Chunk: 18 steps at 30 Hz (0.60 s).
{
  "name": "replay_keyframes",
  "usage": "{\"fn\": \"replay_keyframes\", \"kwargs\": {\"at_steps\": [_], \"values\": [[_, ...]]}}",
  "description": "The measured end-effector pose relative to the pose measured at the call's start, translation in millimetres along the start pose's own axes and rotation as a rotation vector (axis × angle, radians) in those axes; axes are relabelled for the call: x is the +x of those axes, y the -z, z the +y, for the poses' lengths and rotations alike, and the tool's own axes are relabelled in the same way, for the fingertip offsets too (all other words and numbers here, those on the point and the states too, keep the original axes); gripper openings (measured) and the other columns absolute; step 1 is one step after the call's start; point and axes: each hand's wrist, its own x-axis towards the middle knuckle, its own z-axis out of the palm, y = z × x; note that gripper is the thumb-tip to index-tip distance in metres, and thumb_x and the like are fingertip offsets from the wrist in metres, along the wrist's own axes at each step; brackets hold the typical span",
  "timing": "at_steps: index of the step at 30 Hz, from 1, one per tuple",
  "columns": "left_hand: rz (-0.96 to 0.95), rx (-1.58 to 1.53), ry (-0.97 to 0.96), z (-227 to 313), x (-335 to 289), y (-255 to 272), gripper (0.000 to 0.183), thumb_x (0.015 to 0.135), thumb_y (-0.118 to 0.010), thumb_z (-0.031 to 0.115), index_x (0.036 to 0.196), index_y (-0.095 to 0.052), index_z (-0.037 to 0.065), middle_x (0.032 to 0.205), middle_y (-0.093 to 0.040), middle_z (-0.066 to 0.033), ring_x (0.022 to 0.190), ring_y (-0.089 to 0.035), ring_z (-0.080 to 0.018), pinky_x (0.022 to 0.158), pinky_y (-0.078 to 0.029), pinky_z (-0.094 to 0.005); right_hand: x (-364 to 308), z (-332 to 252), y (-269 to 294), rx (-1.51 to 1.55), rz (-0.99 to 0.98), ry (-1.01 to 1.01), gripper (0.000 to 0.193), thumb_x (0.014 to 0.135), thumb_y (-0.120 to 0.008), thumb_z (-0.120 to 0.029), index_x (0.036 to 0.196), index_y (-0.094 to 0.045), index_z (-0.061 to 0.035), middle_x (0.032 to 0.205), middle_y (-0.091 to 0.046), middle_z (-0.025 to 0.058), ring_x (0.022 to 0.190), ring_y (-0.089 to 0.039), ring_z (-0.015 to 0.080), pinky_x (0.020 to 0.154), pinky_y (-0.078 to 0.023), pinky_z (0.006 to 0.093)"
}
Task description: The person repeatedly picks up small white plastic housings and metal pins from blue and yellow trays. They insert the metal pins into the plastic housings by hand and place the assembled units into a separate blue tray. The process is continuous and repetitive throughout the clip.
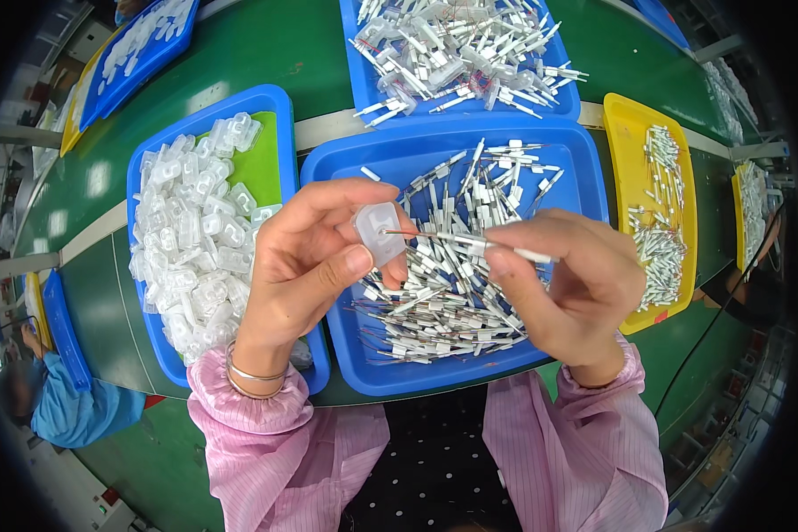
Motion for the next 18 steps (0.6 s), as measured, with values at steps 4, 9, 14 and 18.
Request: {"fn": "replay_keyframes", "kwargs": {"at_steps": [4, 9, 14, 18], "values": [[-0.003, 0.144, -0.047, 1.7, -0.2, -1.5, 0.035, 0.081, -0.054, 0.004, 0.115, -0.047, 0.002, 0.097, -0.053, -0.0214, 0.073, -0.056, -0.0225, 0.062, -0.048, -0.0313, 2.3, -12.1, 5.6, -0.102, -0.086, 0.042, 0.015, 0.063, -0.067, 0.006, 0.077, -0.061, 0.0025, 0.057, -0.056, 0.0094, 0.041, -0.052, 0.0162, 0.037, -0.037, 0.0235], [-0.009, 0.258, -0.133, 5.6, 0.2, -4.7, 0.029, 0.078, -0.054, -0.006, 0.108, -0.054, -0.006, 0.100, -0.052, -0.0194, 0.082, -0.056, -0.0210, 0.069, -0.049, -0.0302, -0.3, -17.6, 6.3, -0.156, -0.104, -0.024, 0.014, 0.065, -0.066, 0.005, 0.077, -0.060, 0.0028, 0.058, -0.056, 0.0102, 0.043, -0.053, 0.0188, 0.038, -0.039, 0.0256], [-0.018, 0.237, -0.129, 7.7, 0.4, -5.7, 0.030, 0.076, -0.055, -0.010, 0.106, -0.056, -0.008, 0.102, -0.053, -0.0183, 0.086, -0.055, -0.0203, 0.070, -0.050, -0.0284, -1.1, -15.4, 7.4, -0.152, -0.071, 0.004, 0.013, 0.066, -0.065, 0.005, 0.077, -0.060, 0.0040, 0.059, -0.056, 0.0107, 0.045, -0.054, 0.0206, 0.040, -0.041, 0.0278], [-0.017, 0.280, -0.141, 6.3, -0.1, -6.3, 0.030, 0.076, -0.056, -0.010, 0.106, -0.056, -0.008, 0.101, -0.053, -0.0184, 0.086, -0.055, -0.0202, 0.070, -0.050, -0.0281, -4.2, -17.5, 8.5, -0.192, -0.074, 0.049, 0.014, 0.064, -0.066, 0.005, 0.077, -0.060, 0.0040, 0.061, -0.057, 0.0108, 0.046, -0.054, 0.0205, 0.041, -0.041, 0.0273]]}}
